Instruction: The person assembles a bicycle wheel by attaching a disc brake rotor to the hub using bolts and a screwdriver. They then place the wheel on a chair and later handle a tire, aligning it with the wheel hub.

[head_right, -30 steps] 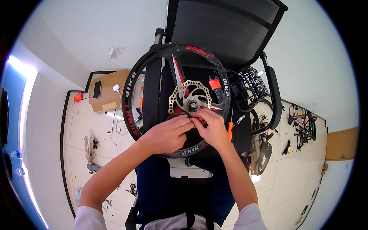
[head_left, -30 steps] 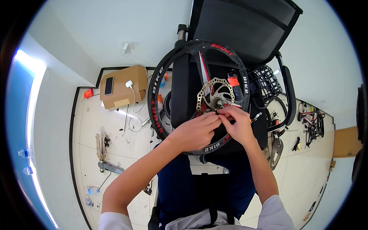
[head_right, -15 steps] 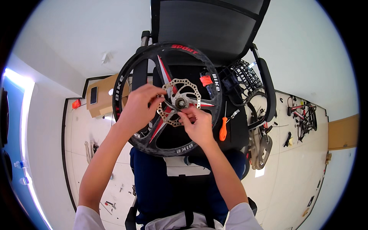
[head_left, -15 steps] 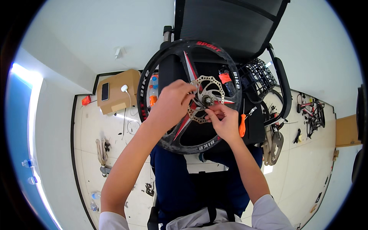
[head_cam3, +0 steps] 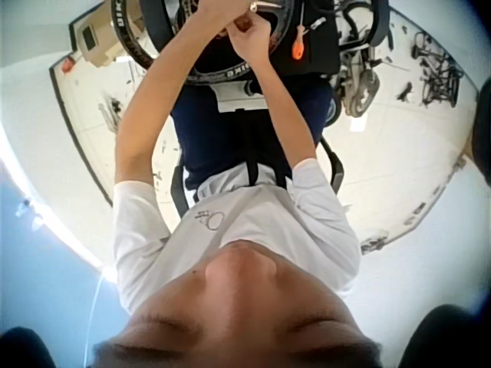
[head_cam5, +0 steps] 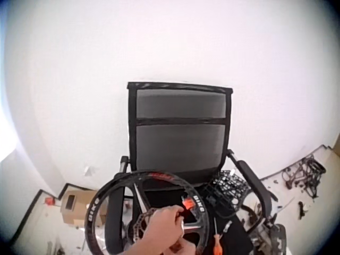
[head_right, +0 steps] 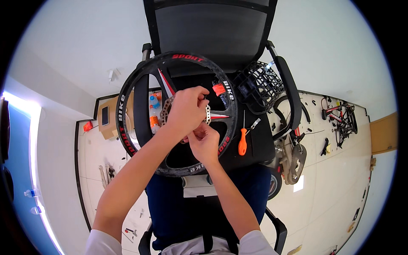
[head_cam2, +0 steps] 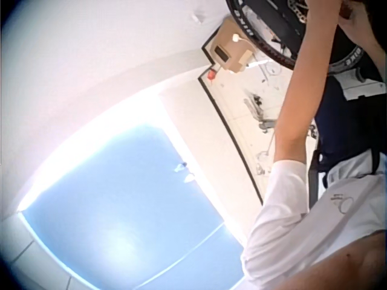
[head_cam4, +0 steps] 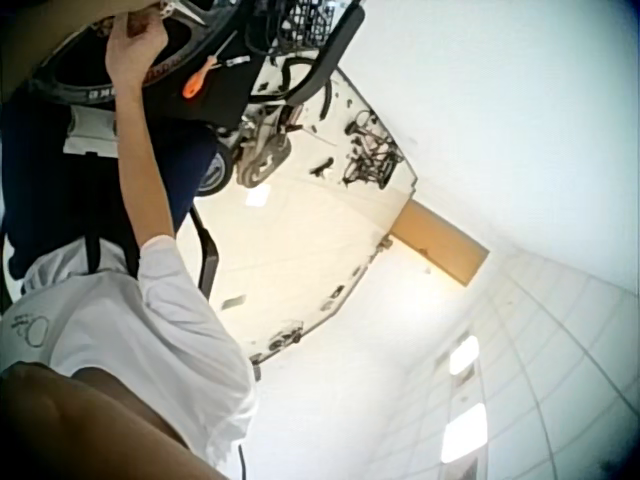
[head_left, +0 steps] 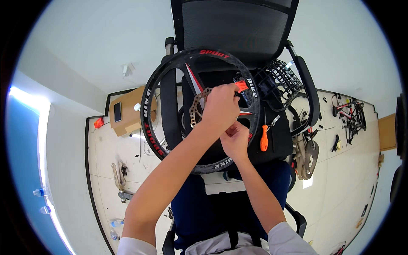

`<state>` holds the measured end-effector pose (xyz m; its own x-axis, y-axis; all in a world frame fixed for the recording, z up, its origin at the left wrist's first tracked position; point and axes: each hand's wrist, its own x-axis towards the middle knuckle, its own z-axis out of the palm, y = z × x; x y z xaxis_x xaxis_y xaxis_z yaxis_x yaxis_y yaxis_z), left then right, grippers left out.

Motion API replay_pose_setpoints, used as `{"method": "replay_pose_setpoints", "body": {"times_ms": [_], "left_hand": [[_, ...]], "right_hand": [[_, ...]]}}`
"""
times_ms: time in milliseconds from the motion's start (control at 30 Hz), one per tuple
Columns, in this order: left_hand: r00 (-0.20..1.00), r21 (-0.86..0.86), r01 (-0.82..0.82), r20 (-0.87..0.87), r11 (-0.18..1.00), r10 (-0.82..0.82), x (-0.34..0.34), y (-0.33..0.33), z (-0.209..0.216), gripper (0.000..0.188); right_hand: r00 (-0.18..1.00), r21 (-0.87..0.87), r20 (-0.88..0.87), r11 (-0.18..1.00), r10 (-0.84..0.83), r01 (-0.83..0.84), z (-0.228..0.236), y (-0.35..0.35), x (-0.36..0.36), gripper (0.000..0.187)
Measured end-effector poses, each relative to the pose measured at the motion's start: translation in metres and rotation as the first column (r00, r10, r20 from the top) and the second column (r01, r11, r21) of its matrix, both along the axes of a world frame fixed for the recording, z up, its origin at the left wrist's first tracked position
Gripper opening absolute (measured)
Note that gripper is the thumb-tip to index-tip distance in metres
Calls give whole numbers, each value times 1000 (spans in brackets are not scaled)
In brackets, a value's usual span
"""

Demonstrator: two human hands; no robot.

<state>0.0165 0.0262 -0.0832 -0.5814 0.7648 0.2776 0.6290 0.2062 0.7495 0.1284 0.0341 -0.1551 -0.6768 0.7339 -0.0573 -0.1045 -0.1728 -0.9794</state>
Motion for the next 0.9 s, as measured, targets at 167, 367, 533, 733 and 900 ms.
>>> {"method": "replay_pose_setpoints", "body": {"times_ms": [167, 367, 533, 733, 900], "left_hand": [[956, -141, 183, -203, 973, -210, 26, 8, -24, 19], [610, -438, 359, -558, 824, -563, 63, -33, -50, 11], [390, -469, 471, -649, 747, -653, 46, -81, -55, 6], [222, -510, 539, -682, 671, -697, 17, -113, -35, 8], [204, -503, 525, -709, 686, -675, -6, -132, -22, 14]], "right_hand": [[984, 414, 175, 909, -30, -46, -17, 12, 26, 13], [962, -11, 245, 992, 123, -124, -7, 19, 96, 11], [949, -93, 286, 989, 135, -113, -8, 20, 106, 12], [948, 139, 276, 969, 159, -203, 20, 7, 71, 20], [935, 773, 339, 535, 104, -340, 44, 3, 37, 21]]}}
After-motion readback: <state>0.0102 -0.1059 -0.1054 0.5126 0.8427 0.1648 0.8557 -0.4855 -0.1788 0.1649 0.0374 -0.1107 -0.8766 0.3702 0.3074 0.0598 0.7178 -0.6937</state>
